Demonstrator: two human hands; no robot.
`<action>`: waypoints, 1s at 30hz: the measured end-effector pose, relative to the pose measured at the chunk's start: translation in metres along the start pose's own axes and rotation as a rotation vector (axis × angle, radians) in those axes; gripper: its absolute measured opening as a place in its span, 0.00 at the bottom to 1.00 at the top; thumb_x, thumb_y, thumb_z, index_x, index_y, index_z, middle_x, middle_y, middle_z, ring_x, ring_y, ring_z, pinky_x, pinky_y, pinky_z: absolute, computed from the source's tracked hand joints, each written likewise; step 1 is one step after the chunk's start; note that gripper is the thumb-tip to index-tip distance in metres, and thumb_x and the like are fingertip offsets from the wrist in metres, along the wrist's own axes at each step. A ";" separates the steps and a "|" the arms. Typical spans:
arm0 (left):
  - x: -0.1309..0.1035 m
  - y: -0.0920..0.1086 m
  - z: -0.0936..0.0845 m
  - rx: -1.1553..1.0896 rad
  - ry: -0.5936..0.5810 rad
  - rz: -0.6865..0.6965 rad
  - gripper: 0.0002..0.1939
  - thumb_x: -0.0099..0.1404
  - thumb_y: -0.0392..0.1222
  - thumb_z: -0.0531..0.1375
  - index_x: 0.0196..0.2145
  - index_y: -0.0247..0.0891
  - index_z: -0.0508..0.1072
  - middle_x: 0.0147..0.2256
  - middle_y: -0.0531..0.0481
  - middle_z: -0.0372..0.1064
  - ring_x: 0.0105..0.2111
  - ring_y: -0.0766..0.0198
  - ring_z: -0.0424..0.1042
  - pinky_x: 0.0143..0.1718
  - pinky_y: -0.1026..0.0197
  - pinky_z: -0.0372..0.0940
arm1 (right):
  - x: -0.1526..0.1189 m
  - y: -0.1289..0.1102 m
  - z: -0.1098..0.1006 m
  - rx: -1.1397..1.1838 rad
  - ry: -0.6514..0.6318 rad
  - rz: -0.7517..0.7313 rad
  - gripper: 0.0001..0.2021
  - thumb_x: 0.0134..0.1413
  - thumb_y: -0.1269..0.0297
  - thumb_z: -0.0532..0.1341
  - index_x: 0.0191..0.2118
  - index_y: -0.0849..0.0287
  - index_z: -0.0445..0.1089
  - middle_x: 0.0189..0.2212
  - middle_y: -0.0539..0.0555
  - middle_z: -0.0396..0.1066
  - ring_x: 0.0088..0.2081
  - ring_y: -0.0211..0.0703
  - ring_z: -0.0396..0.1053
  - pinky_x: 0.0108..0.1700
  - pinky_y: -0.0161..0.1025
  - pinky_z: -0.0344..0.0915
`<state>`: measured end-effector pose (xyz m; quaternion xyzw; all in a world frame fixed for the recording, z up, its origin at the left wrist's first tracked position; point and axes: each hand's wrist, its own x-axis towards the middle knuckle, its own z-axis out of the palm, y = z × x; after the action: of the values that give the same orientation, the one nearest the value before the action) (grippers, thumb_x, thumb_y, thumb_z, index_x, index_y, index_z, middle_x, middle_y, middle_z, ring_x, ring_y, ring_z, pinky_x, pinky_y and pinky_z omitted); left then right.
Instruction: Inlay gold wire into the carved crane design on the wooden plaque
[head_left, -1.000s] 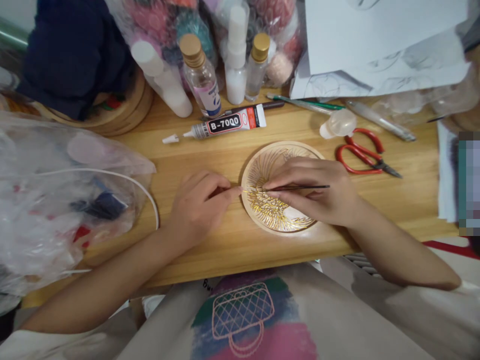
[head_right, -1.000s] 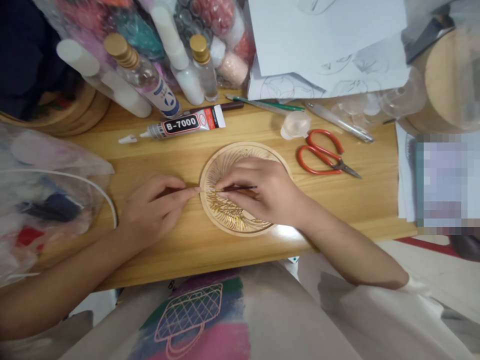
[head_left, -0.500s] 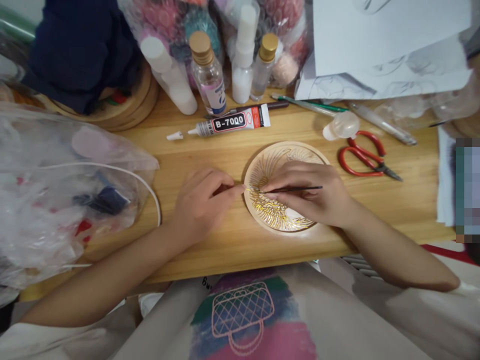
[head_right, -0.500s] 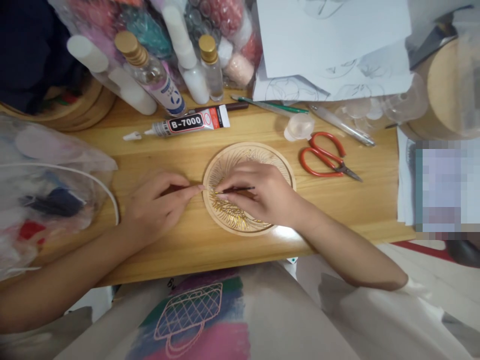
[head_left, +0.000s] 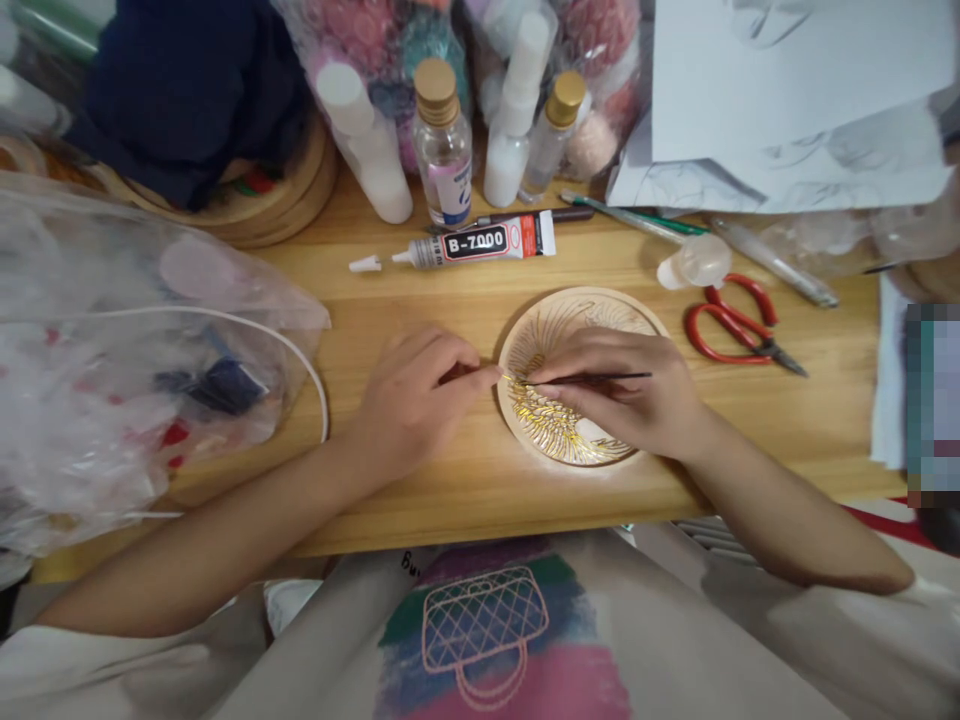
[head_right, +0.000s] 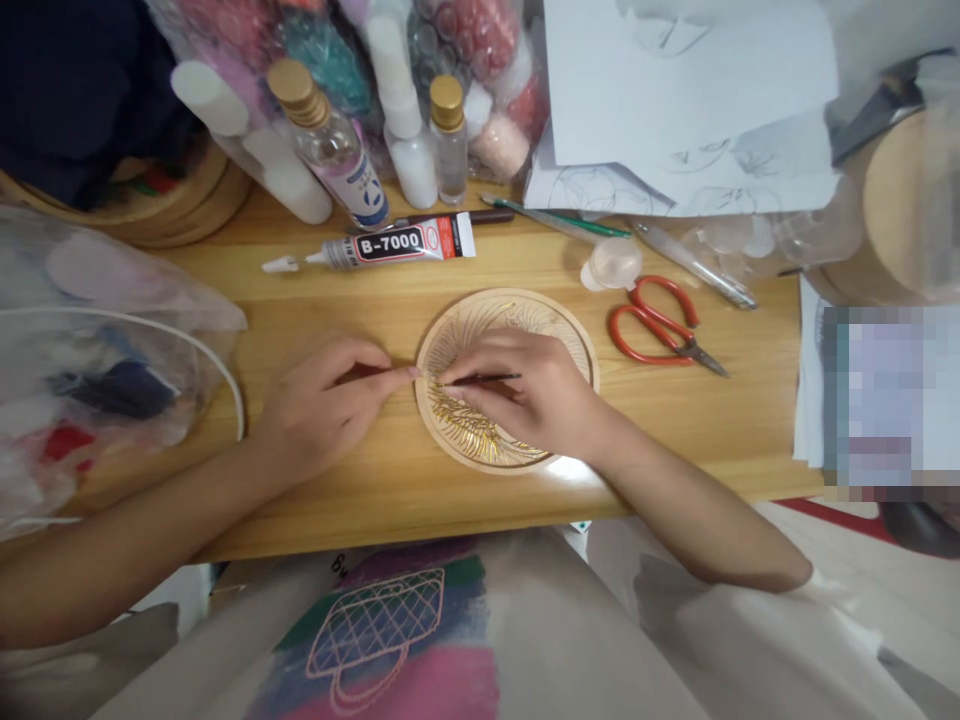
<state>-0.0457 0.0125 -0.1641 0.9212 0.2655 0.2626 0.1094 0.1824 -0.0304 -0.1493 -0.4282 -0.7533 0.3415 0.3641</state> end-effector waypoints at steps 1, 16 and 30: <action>0.000 0.000 0.000 0.001 0.008 0.008 0.11 0.70 0.36 0.54 0.35 0.38 0.77 0.29 0.50 0.70 0.30 0.64 0.66 0.32 0.59 0.61 | 0.000 0.000 0.000 -0.003 0.003 -0.001 0.04 0.57 0.72 0.63 0.36 0.58 0.75 0.30 0.53 0.78 0.33 0.39 0.74 0.36 0.37 0.71; -0.001 0.007 -0.003 0.027 0.026 0.033 0.05 0.66 0.33 0.58 0.32 0.38 0.73 0.27 0.53 0.70 0.28 0.66 0.67 0.30 0.59 0.59 | -0.002 -0.013 0.008 -0.082 0.127 0.096 0.04 0.55 0.73 0.64 0.35 0.57 0.76 0.31 0.52 0.78 0.32 0.39 0.76 0.36 0.36 0.74; 0.000 0.004 -0.003 0.039 0.007 0.057 0.06 0.66 0.32 0.58 0.32 0.38 0.72 0.26 0.53 0.71 0.28 0.66 0.68 0.30 0.59 0.58 | -0.003 -0.015 0.009 -0.080 0.132 0.195 0.03 0.56 0.70 0.64 0.34 0.58 0.76 0.31 0.52 0.79 0.30 0.38 0.75 0.30 0.34 0.71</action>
<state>-0.0454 0.0089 -0.1604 0.9293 0.2449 0.2637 0.0828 0.1698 -0.0414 -0.1424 -0.5352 -0.6956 0.3157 0.3607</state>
